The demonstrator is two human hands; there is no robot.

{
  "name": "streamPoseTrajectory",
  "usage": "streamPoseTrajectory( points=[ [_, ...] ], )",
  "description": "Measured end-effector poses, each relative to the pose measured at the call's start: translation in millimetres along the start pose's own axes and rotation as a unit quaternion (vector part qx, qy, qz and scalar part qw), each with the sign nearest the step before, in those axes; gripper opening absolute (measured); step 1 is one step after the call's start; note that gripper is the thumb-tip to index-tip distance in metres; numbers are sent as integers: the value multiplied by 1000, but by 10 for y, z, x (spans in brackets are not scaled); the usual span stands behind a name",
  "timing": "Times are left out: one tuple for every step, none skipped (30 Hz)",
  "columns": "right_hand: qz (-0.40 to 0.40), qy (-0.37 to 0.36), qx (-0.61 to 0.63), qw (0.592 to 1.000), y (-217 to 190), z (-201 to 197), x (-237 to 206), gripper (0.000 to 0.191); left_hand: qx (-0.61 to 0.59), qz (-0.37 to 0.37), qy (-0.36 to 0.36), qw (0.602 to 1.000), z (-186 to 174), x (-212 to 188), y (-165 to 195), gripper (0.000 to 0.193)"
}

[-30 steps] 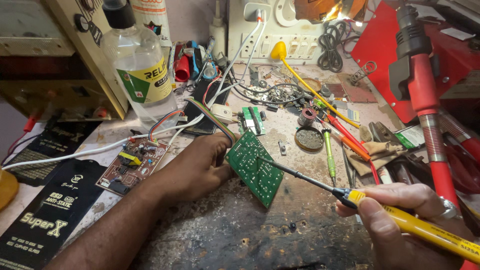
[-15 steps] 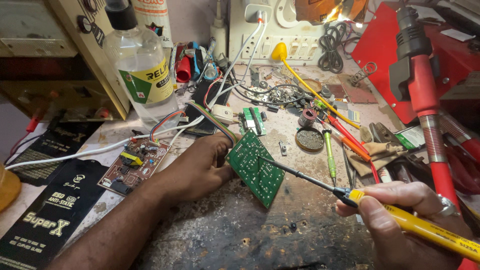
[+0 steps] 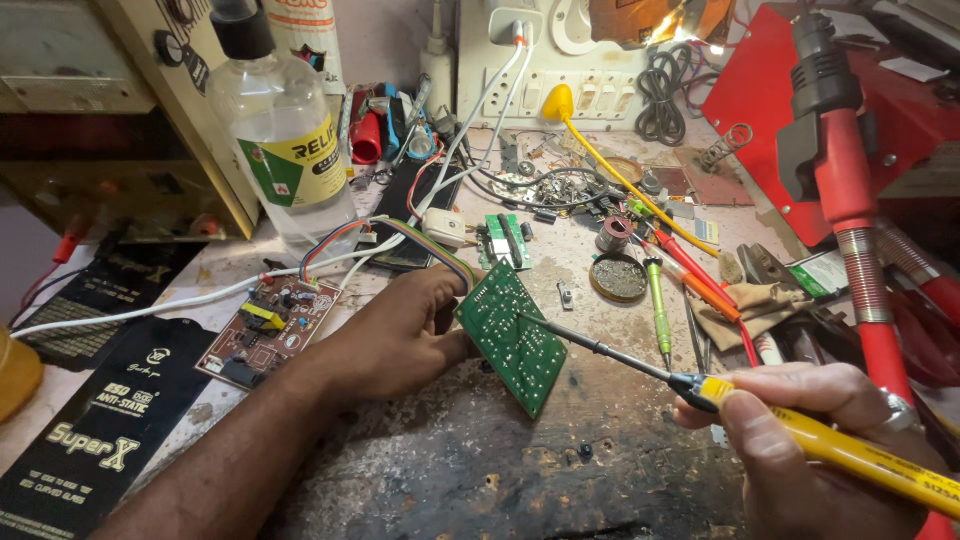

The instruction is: The person uses a yellow screwdriver to adjust a green circuit board, then uses a multimeter with red and black probes to test continuity on a small transformer and on the board. The multimeter's red LED lights up during testing, indicating continuity.

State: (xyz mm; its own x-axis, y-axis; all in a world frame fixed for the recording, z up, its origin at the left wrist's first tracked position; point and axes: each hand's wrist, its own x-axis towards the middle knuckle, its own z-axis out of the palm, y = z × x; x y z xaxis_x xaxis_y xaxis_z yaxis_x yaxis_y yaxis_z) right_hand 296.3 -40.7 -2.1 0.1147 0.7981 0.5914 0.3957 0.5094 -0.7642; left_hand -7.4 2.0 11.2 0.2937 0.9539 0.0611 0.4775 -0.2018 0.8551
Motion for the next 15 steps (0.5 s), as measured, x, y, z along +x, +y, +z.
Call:
streamPoseTrajectory(
  points=[
    [0,-9,-16,1000,62,-33,-26,4,-10,5,-2,1000,3,1,1,21],
    [0,-19,-31,999,106,-63,-36,5,-20,9,-4,1000,5,4,0,22],
    [0,-28,-45,999,138,-82,-31,5,-28,13,-5,1000,5,9,-3,22],
    [-17,-35,-16,999,151,-78,-26,4,-18,9,-2,1000,-1,4,-7,22],
    [-33,-43,13,998,154,-67,-14,4,-8,4,1,1000,-2,4,-13,22],
    [-50,-49,41,997,144,-55,-2,5,2,0,4,1000,1,7,-19,22],
    [-58,-54,48,996,133,-42,12,6,-16,1,-2,1000,2,13,-24,21],
    [-66,-58,54,995,120,-27,22,8,-33,2,-8,999,-2,11,-30,21],
    [-74,-63,61,993,113,-18,28,9,-51,2,-14,999,-2,11,-35,21],
    [-78,-63,69,993,108,-12,30,8,-44,3,-12,999,-2,11,-39,22],
    [-82,-61,77,992,110,-8,29,6,-38,3,-10,999,-5,14,-43,23],
    [-73,-53,74,993,110,-13,23,5,-32,5,-10,999,-5,16,-45,24],
    [-64,-44,72,994,114,-19,18,4,-24,12,-10,1000,-2,19,-46,22],
    [-42,-28,60,997,115,-23,13,4,-16,18,-10,1000,-4,20,-47,21],
    [-20,-14,51,998,120,-21,12,3,-7,24,-8,1000,-8,19,-48,19]
  ],
)
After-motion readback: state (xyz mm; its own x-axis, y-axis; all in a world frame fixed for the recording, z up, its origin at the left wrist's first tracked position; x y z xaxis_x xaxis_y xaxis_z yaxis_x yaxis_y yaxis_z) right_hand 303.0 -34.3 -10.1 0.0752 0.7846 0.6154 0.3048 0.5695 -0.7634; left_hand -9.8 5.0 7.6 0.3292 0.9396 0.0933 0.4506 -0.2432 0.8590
